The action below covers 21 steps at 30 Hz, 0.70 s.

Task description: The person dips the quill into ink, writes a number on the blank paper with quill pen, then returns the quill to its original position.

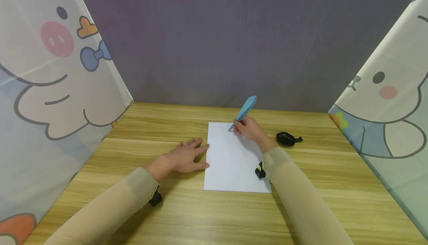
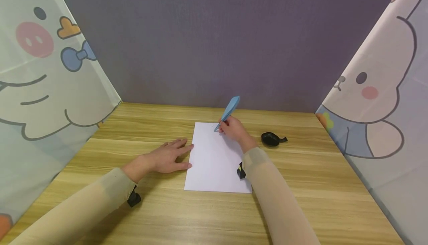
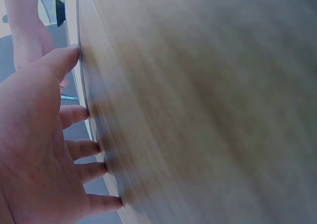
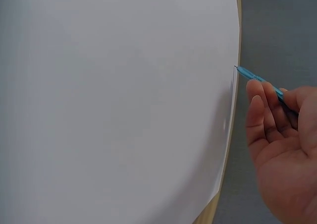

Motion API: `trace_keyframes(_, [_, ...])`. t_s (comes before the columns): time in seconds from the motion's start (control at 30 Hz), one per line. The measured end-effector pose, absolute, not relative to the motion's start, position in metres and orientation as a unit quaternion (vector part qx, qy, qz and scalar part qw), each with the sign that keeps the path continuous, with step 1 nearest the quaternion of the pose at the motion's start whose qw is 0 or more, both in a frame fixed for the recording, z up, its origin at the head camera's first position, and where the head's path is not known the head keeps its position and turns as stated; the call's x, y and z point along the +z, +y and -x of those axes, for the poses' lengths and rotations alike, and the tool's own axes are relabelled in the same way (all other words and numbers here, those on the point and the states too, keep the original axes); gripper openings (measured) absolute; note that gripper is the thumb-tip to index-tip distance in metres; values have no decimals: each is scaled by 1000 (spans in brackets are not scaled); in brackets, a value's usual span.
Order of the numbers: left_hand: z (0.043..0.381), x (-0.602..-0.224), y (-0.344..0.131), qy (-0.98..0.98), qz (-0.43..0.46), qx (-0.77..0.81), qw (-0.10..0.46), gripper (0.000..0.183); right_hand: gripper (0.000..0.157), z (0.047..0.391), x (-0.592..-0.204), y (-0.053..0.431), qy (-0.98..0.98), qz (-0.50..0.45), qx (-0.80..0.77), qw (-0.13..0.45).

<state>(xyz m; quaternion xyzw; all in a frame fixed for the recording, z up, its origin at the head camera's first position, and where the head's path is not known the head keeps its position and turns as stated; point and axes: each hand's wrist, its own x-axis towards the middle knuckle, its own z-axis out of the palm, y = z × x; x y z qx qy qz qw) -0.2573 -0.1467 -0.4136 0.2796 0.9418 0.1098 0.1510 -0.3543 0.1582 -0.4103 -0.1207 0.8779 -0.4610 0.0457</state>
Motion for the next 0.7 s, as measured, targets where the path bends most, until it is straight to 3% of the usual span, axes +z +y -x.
trace_keyframes(0.7, [257, -413, -146, 942, -279, 108, 151, 84, 31, 354, -411, 155, 878, 123, -459, 64])
